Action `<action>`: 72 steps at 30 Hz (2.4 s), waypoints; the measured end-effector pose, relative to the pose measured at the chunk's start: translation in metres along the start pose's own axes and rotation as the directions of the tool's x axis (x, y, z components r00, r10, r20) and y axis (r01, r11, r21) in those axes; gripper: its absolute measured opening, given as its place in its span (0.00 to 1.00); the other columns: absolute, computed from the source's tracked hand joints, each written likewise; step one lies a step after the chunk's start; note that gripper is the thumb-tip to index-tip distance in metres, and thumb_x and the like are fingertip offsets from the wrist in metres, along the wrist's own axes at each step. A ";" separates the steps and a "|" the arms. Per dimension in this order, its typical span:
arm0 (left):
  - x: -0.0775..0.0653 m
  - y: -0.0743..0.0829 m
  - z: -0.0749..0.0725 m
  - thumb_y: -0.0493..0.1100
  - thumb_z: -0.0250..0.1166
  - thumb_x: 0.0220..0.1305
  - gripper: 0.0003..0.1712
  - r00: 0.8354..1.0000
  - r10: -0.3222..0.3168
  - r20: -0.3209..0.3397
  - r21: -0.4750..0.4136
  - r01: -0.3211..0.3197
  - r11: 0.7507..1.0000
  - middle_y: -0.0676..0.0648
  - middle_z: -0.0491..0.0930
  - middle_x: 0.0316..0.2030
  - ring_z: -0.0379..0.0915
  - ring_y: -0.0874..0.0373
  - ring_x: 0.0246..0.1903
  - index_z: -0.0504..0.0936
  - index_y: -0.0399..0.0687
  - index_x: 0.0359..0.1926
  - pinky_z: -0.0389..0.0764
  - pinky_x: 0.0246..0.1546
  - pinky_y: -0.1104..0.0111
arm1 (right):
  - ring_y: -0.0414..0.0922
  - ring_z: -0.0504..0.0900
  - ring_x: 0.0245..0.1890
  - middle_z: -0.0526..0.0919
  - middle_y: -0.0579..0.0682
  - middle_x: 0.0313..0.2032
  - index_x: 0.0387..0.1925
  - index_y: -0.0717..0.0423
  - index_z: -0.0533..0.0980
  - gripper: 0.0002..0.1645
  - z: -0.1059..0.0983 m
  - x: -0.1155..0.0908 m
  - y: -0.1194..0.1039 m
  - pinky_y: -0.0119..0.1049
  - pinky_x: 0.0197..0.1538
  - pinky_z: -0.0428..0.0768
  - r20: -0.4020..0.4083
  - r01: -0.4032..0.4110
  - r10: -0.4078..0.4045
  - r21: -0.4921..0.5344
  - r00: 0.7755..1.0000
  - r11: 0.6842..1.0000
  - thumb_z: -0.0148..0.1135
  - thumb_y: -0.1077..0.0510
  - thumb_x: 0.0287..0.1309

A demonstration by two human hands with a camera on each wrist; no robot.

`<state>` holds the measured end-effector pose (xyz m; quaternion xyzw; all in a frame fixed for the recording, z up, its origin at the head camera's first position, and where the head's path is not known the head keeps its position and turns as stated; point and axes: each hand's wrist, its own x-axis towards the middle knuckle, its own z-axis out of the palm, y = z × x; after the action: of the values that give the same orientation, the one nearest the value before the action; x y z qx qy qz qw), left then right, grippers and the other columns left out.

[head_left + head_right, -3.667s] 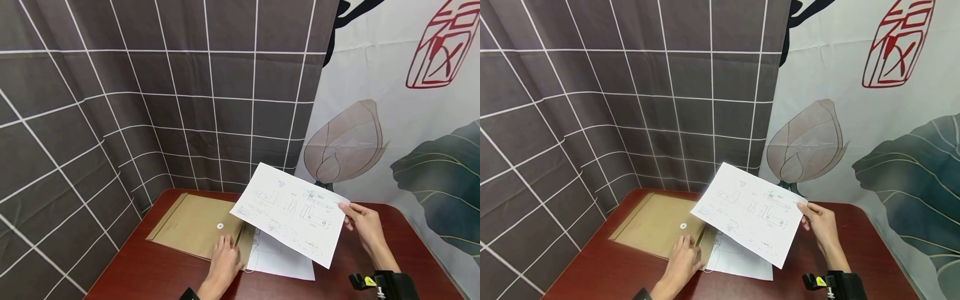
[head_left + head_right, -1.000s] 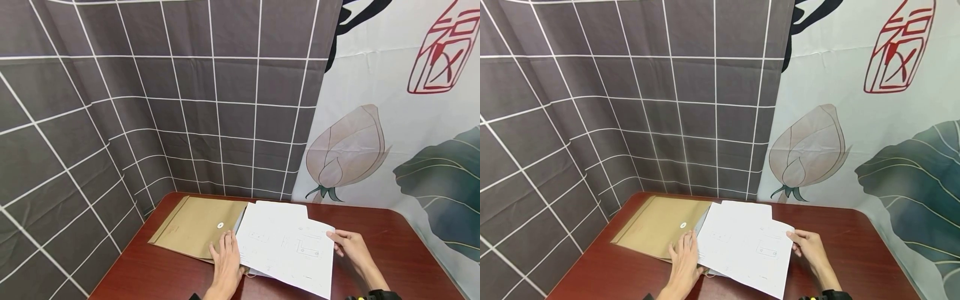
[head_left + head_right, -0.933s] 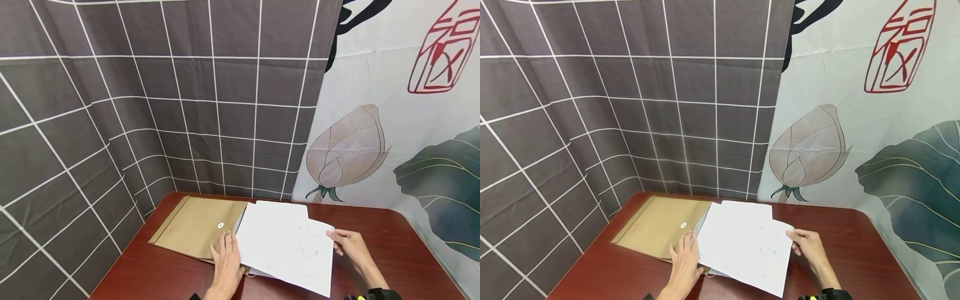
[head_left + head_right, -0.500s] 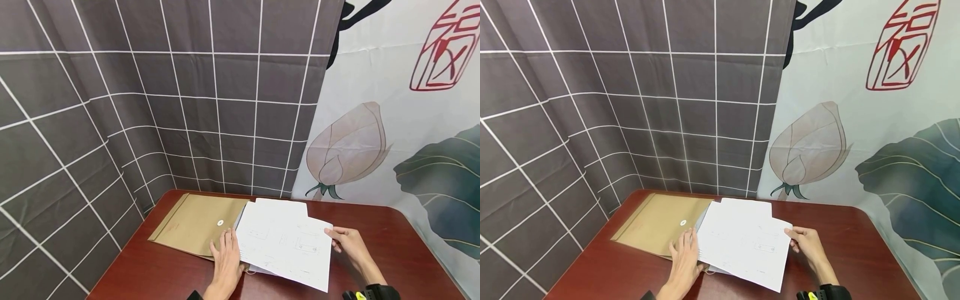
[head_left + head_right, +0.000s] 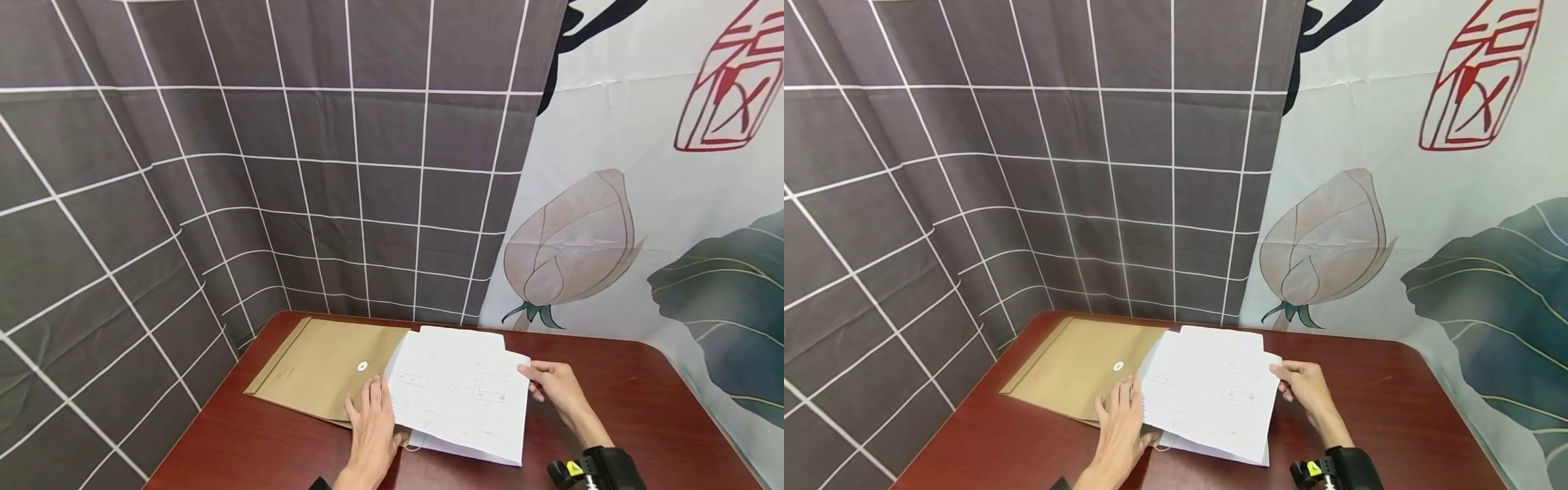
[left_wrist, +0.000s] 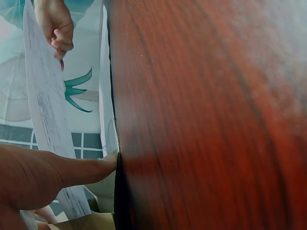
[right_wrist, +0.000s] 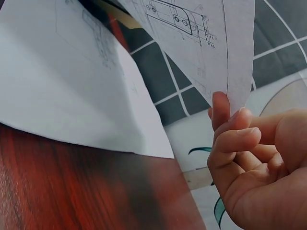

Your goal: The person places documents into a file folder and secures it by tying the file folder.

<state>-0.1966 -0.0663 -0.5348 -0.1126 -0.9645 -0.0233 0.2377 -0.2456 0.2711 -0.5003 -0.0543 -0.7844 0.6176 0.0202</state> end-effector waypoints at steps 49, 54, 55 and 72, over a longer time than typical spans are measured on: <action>-0.003 -0.001 0.003 0.54 0.83 0.25 0.64 0.998 0.023 -0.065 -0.031 -0.025 0.999 0.37 0.67 0.59 0.61 0.43 0.59 0.64 0.30 0.65 0.59 0.52 0.36 | 0.40 0.69 0.15 0.72 0.50 0.17 0.42 0.71 0.77 0.15 0.051 0.027 -0.013 0.31 0.20 0.69 -0.030 0.027 -0.027 0.025 0.999 0.999 0.61 0.60 0.62; -0.003 -0.001 0.002 0.53 0.83 0.24 0.65 0.997 0.026 -0.077 -0.039 -0.029 0.999 0.37 0.67 0.58 0.61 0.43 0.58 0.64 0.30 0.64 0.60 0.52 0.36 | 0.40 0.69 0.16 0.72 0.51 0.17 0.43 0.70 0.77 0.15 0.055 0.029 -0.015 0.31 0.20 0.69 -0.031 0.033 -0.033 0.009 0.999 0.999 0.61 0.60 0.62; -0.003 -0.001 0.002 0.53 0.83 0.24 0.65 0.996 0.029 -0.079 -0.036 -0.032 0.999 0.37 0.67 0.58 0.61 0.43 0.58 0.64 0.30 0.64 0.60 0.52 0.36 | 0.40 0.69 0.16 0.72 0.51 0.17 0.42 0.70 0.77 0.15 0.056 0.029 -0.015 0.31 0.20 0.68 -0.031 0.035 -0.034 0.007 0.999 0.999 0.61 0.60 0.62; -0.003 -0.001 0.002 0.54 0.82 0.27 0.64 0.999 0.025 -0.042 -0.034 -0.027 0.999 0.38 0.66 0.59 0.60 0.44 0.60 0.64 0.30 0.65 0.58 0.53 0.37 | 0.41 0.67 0.18 0.69 0.49 0.16 0.36 0.67 0.78 0.12 0.069 0.035 -0.019 0.30 0.21 0.66 -0.024 0.059 -0.060 -0.035 0.998 0.998 0.61 0.59 0.62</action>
<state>-0.1957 -0.0680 -0.5382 -0.1287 -0.9572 -0.0393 0.2561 -0.2882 0.2037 -0.4996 -0.0390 -0.7959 0.6023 0.0477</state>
